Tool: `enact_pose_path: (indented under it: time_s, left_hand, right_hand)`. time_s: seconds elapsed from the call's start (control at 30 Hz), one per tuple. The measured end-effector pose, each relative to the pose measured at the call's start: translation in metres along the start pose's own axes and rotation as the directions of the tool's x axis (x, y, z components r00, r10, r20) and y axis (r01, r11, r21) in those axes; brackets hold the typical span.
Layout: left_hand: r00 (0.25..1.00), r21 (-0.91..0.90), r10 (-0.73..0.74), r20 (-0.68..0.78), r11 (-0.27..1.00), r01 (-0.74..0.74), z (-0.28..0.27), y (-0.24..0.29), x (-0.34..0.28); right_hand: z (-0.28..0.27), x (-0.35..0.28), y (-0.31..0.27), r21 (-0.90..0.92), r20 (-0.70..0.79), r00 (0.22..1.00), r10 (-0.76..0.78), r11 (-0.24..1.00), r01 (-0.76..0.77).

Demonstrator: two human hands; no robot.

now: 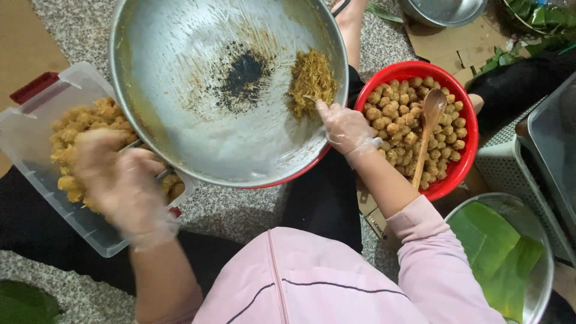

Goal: A person wearing gloves is portioning a yellow filling mixture from a large metal pan and rolling it into small balls, then placing them into a red bowl.

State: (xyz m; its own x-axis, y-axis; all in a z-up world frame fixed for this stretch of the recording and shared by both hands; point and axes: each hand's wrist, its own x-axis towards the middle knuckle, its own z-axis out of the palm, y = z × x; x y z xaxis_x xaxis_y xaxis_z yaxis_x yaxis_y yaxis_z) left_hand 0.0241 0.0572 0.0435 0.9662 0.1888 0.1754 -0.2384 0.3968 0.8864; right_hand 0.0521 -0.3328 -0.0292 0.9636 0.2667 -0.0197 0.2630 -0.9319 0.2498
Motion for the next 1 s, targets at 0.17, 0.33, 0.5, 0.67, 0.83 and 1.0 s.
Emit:
enact_pose_path:
  time_s: [0.17,0.33,0.5,0.67,0.83,1.0]
  left_hand:
    - [0.868,0.805,0.490,0.077,0.483,-0.344,-0.065,0.012,0.011]
    - [0.952,0.945,0.094,-0.291,0.184,0.270,-0.124,-0.002,0.012]
    - [0.958,0.971,0.187,-0.218,0.144,0.193,-0.132,-0.004,0.012]
    - [0.808,0.903,0.579,0.113,0.279,-0.326,-0.061,0.031,0.012]
    - [0.754,0.597,0.615,0.232,0.522,-0.609,-0.013,0.024,0.016]
    - [0.810,0.193,0.519,0.274,0.795,-0.574,0.050,-0.028,0.000]
  right_hand:
    - [0.005,0.014,-0.011,-0.024,0.006,0.994,-0.112,0.993,0.112]
    - [0.000,0.023,-0.011,0.011,0.210,0.962,-0.173,0.985,0.175]
    - [0.013,0.026,-0.012,-0.062,0.152,0.944,-0.292,0.951,0.304]
    - [0.002,0.021,-0.013,-0.045,0.319,0.887,-0.335,0.929,0.367]
    - [0.000,0.008,-0.016,0.123,0.402,0.846,-0.351,0.936,0.330]
    - [-0.004,-0.007,-0.007,0.399,0.349,0.831,-0.434,0.871,0.287]
